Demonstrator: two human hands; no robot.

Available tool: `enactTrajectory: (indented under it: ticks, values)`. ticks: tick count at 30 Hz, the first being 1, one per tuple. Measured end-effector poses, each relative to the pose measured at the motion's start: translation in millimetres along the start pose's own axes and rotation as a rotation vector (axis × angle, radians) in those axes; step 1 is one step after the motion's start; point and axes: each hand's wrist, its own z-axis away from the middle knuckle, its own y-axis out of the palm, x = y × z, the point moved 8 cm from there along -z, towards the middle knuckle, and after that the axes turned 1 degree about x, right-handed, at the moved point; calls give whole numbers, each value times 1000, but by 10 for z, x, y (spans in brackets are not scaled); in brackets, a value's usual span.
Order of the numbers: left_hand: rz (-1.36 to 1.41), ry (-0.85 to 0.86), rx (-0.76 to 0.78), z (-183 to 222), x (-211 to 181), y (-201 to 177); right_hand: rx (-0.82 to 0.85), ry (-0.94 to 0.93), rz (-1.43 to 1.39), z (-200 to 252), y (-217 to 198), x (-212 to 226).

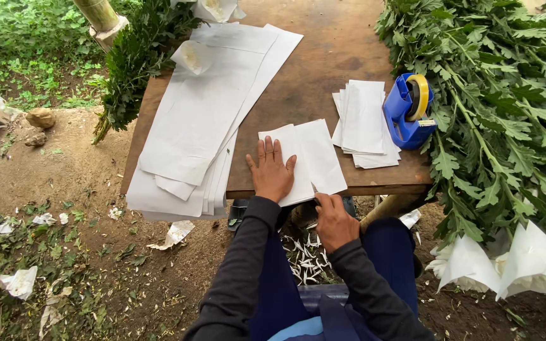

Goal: The person wraps individual flower heads in white paper by cutting a strip of paper, placing it around the flower head, and securing it with tape.

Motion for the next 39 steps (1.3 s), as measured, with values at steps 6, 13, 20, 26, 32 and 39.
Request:
enactTrajectory:
  ticks: [6, 13, 20, 26, 32, 39]
  values:
    - [22, -2, -4, -18, -5, -8, -45, 35, 121, 183, -81, -627]
    - [23, -6, 0, 34, -35, -72, -60, 5, 128, 125, -112, -359]
    - [13, 9, -17, 51, -66, -125, -44, -74, 100, -321, -82, 264]
    - [18, 0, -12, 8, -25, -56, -65, -61, 68, -529, -149, 226]
    - [27, -7, -4, -4, -10, -58, -28, -10, 111, -379, -163, -295]
    - [-16, 46, -88, -276, 43, -68, -65, 32, 118, -258, -247, -341]
